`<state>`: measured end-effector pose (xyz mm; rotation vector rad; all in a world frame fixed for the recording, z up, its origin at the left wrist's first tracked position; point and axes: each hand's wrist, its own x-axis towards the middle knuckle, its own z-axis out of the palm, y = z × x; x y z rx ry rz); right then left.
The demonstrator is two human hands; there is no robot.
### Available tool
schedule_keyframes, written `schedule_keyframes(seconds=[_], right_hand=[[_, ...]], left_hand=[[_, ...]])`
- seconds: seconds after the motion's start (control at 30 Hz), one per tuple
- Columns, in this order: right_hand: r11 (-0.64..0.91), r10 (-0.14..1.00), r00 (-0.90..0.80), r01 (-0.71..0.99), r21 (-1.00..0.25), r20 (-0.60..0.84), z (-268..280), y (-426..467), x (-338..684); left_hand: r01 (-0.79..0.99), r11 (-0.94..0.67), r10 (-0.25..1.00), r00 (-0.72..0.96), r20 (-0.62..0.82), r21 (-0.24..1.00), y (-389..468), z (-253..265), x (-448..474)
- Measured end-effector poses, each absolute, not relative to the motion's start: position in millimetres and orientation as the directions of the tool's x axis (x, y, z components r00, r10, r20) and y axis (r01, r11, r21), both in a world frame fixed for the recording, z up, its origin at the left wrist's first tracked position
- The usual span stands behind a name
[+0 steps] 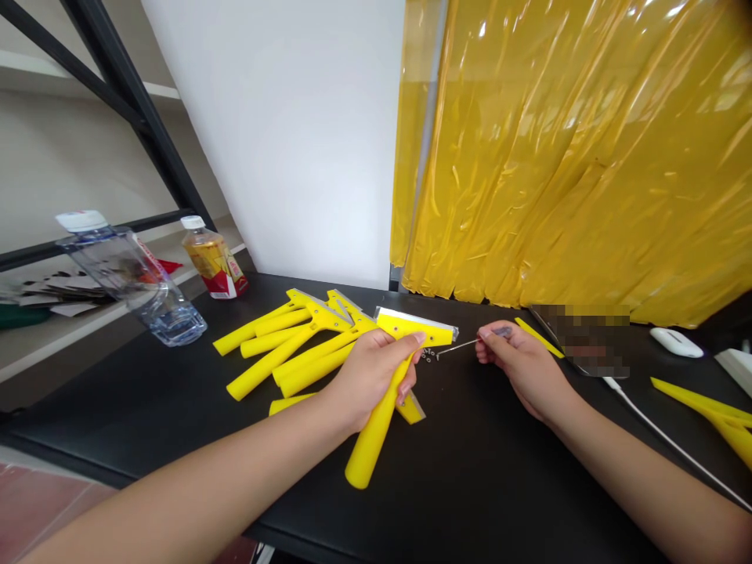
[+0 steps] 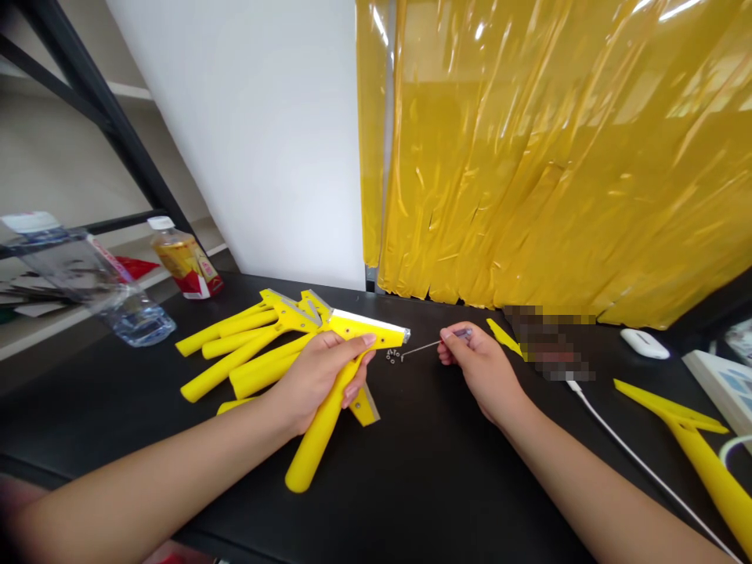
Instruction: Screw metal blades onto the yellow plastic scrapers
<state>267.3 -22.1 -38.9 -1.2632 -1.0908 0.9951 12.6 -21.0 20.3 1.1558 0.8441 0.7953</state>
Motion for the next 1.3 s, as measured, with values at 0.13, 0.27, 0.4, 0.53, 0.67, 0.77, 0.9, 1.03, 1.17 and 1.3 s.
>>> schedule_keyframes(seconds=[0.13,0.27,0.4,0.53,0.67,0.77,0.9,1.03,1.17,1.3], right_hand=[[0.071,0.977,0.199,0.055,-0.996,0.081,-39,-22,268],[0.088,0.978,0.178,0.098,-0.991,0.105,-35,-23,269],[0.123,0.977,0.149,0.194,-0.973,0.154,-27,-28,270],[0.158,0.966,0.144,0.322,-0.933,0.214,-14,-38,270],[0.165,0.959,0.14,0.424,-0.891,0.245,-7,-46,267],[0.179,0.956,0.108,0.517,-0.837,0.271,-5,-48,266],[0.194,0.949,0.08,0.612,-0.766,0.304,-4,-50,266],[0.188,0.951,0.071,0.643,-0.743,0.301,-2,-53,267],[0.188,0.95,0.067,0.656,-0.731,0.304,-2,-54,267],[0.207,0.94,0.055,0.691,-0.693,0.336,1,-55,265]], left_hand=[[-0.095,0.214,0.877,0.457,-0.149,0.972,-21,20,13],[-0.096,0.21,0.879,0.454,-0.145,0.973,-21,20,13],[-0.102,0.214,0.875,0.461,-0.144,0.971,-21,21,13],[-0.1,0.212,0.874,0.465,-0.143,0.972,-21,21,13],[-0.101,0.213,0.876,0.46,-0.145,0.972,-22,21,13],[-0.101,0.213,0.878,0.456,-0.145,0.972,-22,22,13],[-0.103,0.211,0.882,0.449,-0.144,0.972,-22,21,14],[-0.105,0.212,0.879,0.454,-0.143,0.972,-22,20,13],[-0.103,0.213,0.88,0.452,-0.145,0.972,-21,19,13],[-0.104,0.206,0.881,0.452,-0.138,0.973,-21,18,13]])
